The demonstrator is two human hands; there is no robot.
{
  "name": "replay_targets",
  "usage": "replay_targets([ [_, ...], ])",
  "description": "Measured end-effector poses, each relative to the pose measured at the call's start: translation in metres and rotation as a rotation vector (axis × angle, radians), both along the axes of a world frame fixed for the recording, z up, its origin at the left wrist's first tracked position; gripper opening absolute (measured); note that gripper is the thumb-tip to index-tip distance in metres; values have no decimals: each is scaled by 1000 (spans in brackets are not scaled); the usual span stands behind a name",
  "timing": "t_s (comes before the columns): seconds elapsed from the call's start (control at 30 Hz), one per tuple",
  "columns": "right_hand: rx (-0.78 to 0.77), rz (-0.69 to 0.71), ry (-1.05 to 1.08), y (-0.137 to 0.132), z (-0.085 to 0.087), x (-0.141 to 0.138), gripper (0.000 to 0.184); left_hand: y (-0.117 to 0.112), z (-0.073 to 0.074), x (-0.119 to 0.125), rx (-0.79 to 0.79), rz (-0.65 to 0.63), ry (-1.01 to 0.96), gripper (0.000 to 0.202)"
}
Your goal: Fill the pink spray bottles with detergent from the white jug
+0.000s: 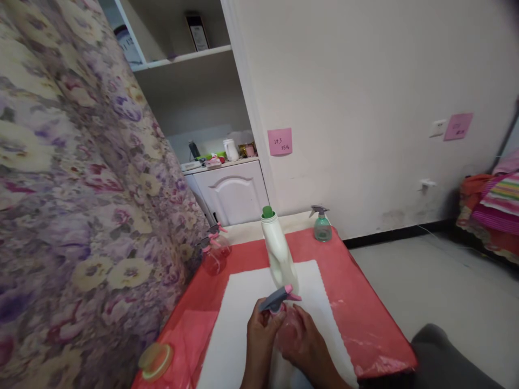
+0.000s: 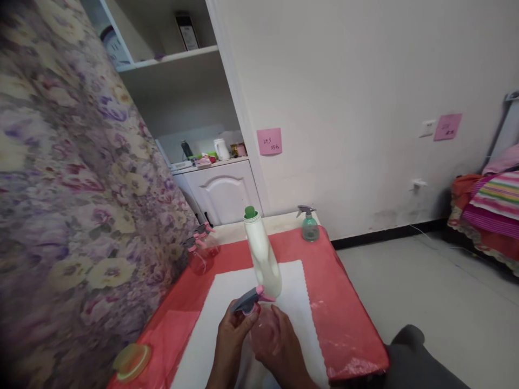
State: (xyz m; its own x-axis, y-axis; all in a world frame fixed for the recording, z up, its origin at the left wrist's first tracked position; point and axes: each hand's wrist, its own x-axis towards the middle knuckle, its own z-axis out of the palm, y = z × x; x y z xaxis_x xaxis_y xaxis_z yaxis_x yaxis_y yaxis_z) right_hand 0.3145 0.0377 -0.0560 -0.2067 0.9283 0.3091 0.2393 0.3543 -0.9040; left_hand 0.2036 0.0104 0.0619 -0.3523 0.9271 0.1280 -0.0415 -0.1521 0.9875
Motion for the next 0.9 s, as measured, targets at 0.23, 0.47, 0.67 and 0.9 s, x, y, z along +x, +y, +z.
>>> replay_targets([
  [0.23, -71, 27, 41, 1, 6, -1, 84, 2, 7, 2, 25, 17, 224, 19],
  [0.47, 34, 2, 37, 3, 8, 1, 82, 5, -4, -7, -39, 10, 222, 27],
  [0.67, 35, -36, 5, 1, 12, -1, 76, 1, 2, -3, -30, 1, 361, 28],
  [0.9, 52, -42, 40, 4, -2, -4, 78, 2, 7, 4, -37, 125, 490, 19],
])
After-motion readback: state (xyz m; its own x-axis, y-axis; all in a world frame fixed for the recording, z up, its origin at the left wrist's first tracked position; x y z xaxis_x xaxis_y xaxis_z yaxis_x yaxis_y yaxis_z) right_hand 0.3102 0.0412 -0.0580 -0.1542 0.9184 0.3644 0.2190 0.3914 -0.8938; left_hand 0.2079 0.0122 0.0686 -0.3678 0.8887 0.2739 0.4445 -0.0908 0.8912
